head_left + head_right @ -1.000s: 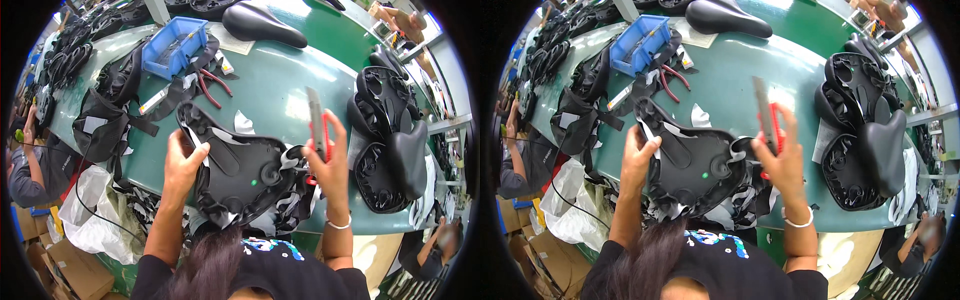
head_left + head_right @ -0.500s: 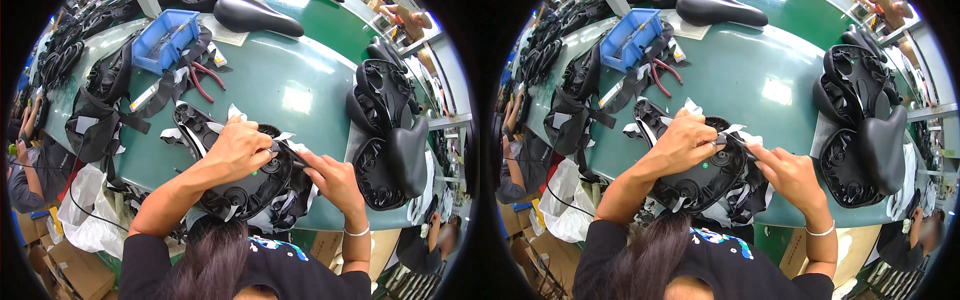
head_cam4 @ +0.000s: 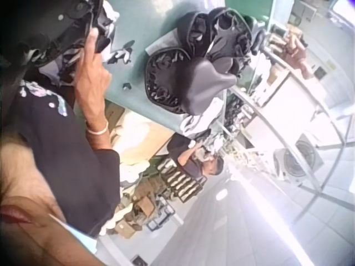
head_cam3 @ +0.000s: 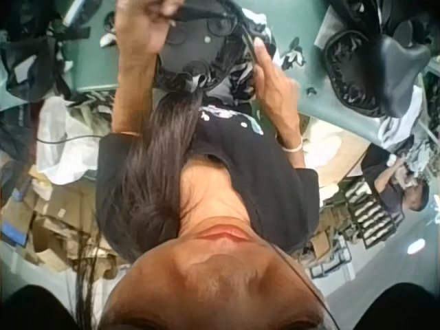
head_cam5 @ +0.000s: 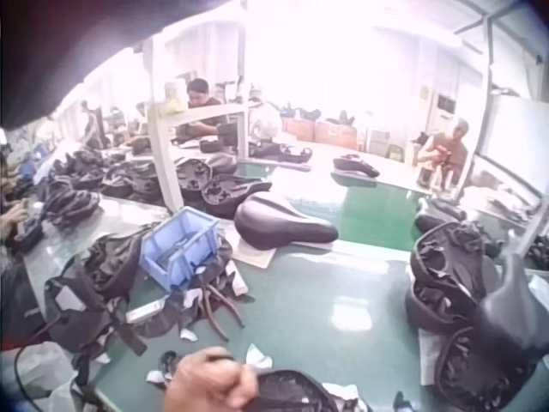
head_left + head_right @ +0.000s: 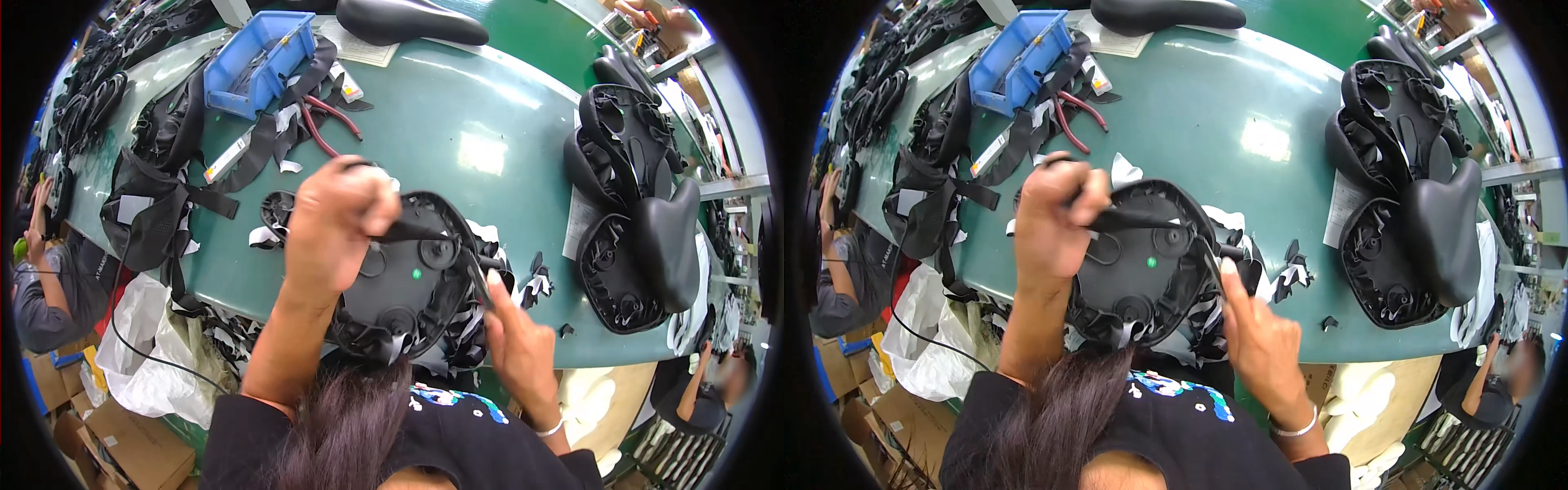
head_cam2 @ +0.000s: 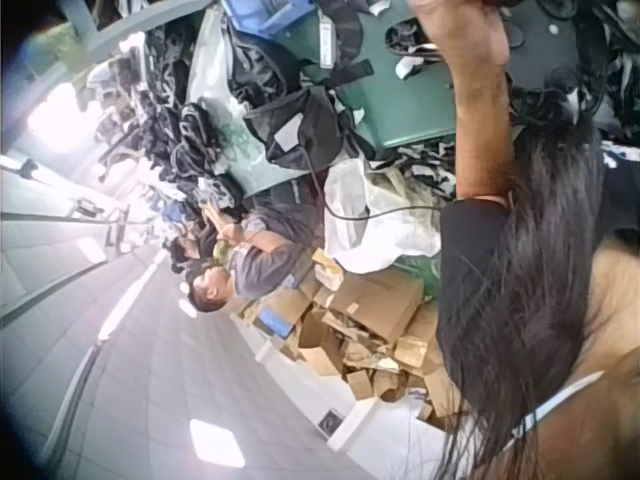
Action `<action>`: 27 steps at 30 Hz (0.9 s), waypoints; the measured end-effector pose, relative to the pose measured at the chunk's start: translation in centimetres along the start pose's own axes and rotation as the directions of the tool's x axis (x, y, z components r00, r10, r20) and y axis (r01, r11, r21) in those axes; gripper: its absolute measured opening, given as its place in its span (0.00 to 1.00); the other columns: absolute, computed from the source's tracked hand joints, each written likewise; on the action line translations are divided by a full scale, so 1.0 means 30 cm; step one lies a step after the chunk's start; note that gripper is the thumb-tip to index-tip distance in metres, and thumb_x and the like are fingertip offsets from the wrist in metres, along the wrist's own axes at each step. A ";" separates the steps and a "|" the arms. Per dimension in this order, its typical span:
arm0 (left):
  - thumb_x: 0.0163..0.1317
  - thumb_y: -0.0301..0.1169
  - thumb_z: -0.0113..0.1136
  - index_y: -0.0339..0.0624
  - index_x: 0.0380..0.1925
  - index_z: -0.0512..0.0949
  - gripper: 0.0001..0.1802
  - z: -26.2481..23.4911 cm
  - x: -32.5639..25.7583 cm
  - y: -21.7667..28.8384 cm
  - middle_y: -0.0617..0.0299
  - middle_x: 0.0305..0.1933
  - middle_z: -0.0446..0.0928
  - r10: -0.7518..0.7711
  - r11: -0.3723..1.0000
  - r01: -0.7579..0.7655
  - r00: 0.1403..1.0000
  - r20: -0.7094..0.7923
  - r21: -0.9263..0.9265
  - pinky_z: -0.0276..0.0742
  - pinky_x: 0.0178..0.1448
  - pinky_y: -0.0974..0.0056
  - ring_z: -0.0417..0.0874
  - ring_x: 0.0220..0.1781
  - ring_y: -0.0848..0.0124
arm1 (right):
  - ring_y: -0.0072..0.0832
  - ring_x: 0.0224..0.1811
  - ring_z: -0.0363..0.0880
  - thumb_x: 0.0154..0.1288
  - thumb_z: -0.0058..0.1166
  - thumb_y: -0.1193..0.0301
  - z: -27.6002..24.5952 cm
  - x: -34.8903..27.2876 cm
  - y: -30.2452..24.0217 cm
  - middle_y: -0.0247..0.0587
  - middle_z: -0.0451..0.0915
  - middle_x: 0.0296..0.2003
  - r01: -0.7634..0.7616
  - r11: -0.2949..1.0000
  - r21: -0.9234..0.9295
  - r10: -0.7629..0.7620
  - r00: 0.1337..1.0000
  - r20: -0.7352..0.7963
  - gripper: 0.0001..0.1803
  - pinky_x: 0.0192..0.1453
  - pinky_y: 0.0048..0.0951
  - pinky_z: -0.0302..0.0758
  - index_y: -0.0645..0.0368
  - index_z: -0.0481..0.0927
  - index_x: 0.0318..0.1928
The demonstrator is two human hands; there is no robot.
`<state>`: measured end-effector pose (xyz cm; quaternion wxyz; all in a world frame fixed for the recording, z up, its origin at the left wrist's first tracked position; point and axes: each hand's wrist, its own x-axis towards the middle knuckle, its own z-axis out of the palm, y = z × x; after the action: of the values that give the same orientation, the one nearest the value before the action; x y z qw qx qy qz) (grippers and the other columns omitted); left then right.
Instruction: The person uses a red utility knife to trim excess black fabric from the underside of bicycle seats. They hold the seat with one hand and carefully cut along the edges with the other, removing small pieces of material. The person repeats this process on multiple seats, placing the finished items on the table.
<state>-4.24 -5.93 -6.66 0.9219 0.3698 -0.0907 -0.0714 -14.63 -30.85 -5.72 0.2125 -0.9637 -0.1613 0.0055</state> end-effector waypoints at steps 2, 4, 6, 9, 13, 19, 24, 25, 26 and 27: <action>0.56 0.30 0.58 0.39 0.25 0.72 0.07 0.047 0.031 -0.024 0.59 0.28 0.75 0.201 0.507 -0.280 0.958 0.204 0.815 0.68 0.36 0.66 0.72 0.28 0.66 | 0.39 0.16 0.72 0.62 0.53 0.73 -0.020 0.077 0.031 0.41 0.73 0.20 0.035 0.999 -0.014 -0.036 0.999 -0.009 0.28 0.20 0.39 0.66 0.50 0.68 0.64; 0.50 0.31 0.60 0.40 0.25 0.73 0.08 0.082 0.061 -0.003 0.58 0.28 0.72 0.116 -0.158 -0.390 0.905 0.409 0.907 0.66 0.37 0.61 0.69 0.29 0.63 | 0.38 0.16 0.72 0.61 0.54 0.72 -0.028 0.120 0.064 0.40 0.74 0.20 0.067 0.997 -0.039 -0.068 0.997 -0.023 0.26 0.21 0.38 0.66 0.49 0.71 0.62; 0.44 0.30 0.60 0.42 0.25 0.75 0.08 0.023 0.092 -0.026 0.59 0.27 0.72 -0.015 -0.381 -0.423 0.892 0.452 0.822 0.66 0.41 0.58 0.72 0.36 0.63 | 0.38 0.16 0.72 0.61 0.55 0.72 -0.037 0.145 0.072 0.39 0.74 0.20 0.117 0.993 -0.006 -0.118 0.993 -0.029 0.26 0.20 0.37 0.66 0.48 0.72 0.61; 0.40 0.31 0.61 0.43 0.17 0.71 0.07 -0.009 0.090 -0.062 0.62 0.23 0.68 -0.001 -0.207 -0.418 0.904 0.427 0.884 0.62 0.41 0.59 0.68 0.33 0.64 | 0.37 0.16 0.72 0.60 0.55 0.72 -0.041 0.158 0.088 0.38 0.73 0.19 0.152 0.988 0.040 -0.147 0.984 -0.102 0.25 0.20 0.34 0.67 0.46 0.72 0.60; 0.37 0.29 0.62 0.42 0.14 0.69 0.10 -0.032 0.109 -0.086 0.64 0.21 0.65 0.099 -0.099 -0.529 0.837 0.537 0.843 0.61 0.37 0.60 0.66 0.31 0.65 | 0.36 0.20 0.77 0.59 0.57 0.73 -0.051 0.217 0.058 0.40 0.79 0.26 0.190 0.969 -0.158 -0.184 0.982 0.052 0.24 0.23 0.32 0.71 0.50 0.75 0.58; 0.46 0.29 0.69 0.40 0.11 0.67 0.18 0.015 0.120 -0.046 0.64 0.17 0.59 0.311 0.294 -0.274 0.933 0.179 0.916 0.57 0.33 0.62 0.60 0.26 0.66 | 0.35 0.13 0.71 0.59 0.54 0.72 -0.011 0.106 -0.001 0.39 0.69 0.17 0.063 0.974 -0.218 -0.050 0.997 0.066 0.29 0.16 0.37 0.65 0.51 0.68 0.63; 0.54 0.28 0.65 0.39 0.19 0.78 0.08 0.010 0.158 -0.071 0.65 0.20 0.64 0.435 0.064 -0.478 0.803 0.406 0.876 0.58 0.33 0.66 0.64 0.28 0.73 | 0.38 0.12 0.72 0.62 0.53 0.70 0.009 0.115 -0.059 0.42 0.71 0.16 -0.058 0.978 -0.200 0.072 0.995 0.062 0.29 0.15 0.41 0.63 0.59 0.66 0.64; 0.57 0.28 0.63 0.39 0.21 0.80 0.07 -0.003 0.157 -0.068 0.67 0.20 0.65 0.469 0.324 -0.264 0.879 0.088 0.909 0.59 0.33 0.66 0.64 0.27 0.76 | 0.38 0.12 0.72 0.62 0.52 0.70 -0.015 0.076 -0.083 0.43 0.71 0.15 -0.058 0.980 -0.192 0.079 0.992 0.103 0.28 0.15 0.41 0.63 0.59 0.67 0.64; 0.60 0.27 0.61 0.38 0.24 0.81 0.07 -0.007 0.152 -0.061 0.69 0.21 0.65 0.411 0.568 -0.046 0.881 -0.235 0.822 0.59 0.33 0.67 0.63 0.27 0.78 | 0.38 0.12 0.71 0.62 0.52 0.70 -0.029 0.046 -0.102 0.43 0.72 0.15 -0.061 0.981 -0.184 0.088 0.985 0.145 0.28 0.16 0.41 0.63 0.60 0.67 0.63; 0.67 0.33 0.55 0.37 0.29 0.82 0.12 -0.028 0.161 -0.059 0.71 0.25 0.71 0.410 0.631 -0.085 0.881 -0.238 0.771 0.61 0.35 0.71 0.64 0.27 0.82 | 0.38 0.12 0.71 0.62 0.52 0.70 -0.026 0.040 -0.101 0.41 0.71 0.14 -0.045 0.977 -0.208 0.074 0.988 0.138 0.27 0.16 0.40 0.64 0.55 0.68 0.63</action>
<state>0.52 -7.60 -7.93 0.6899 0.7015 0.0237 0.1773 -14.37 -28.20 -3.69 0.0998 -0.9819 -0.1471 0.0653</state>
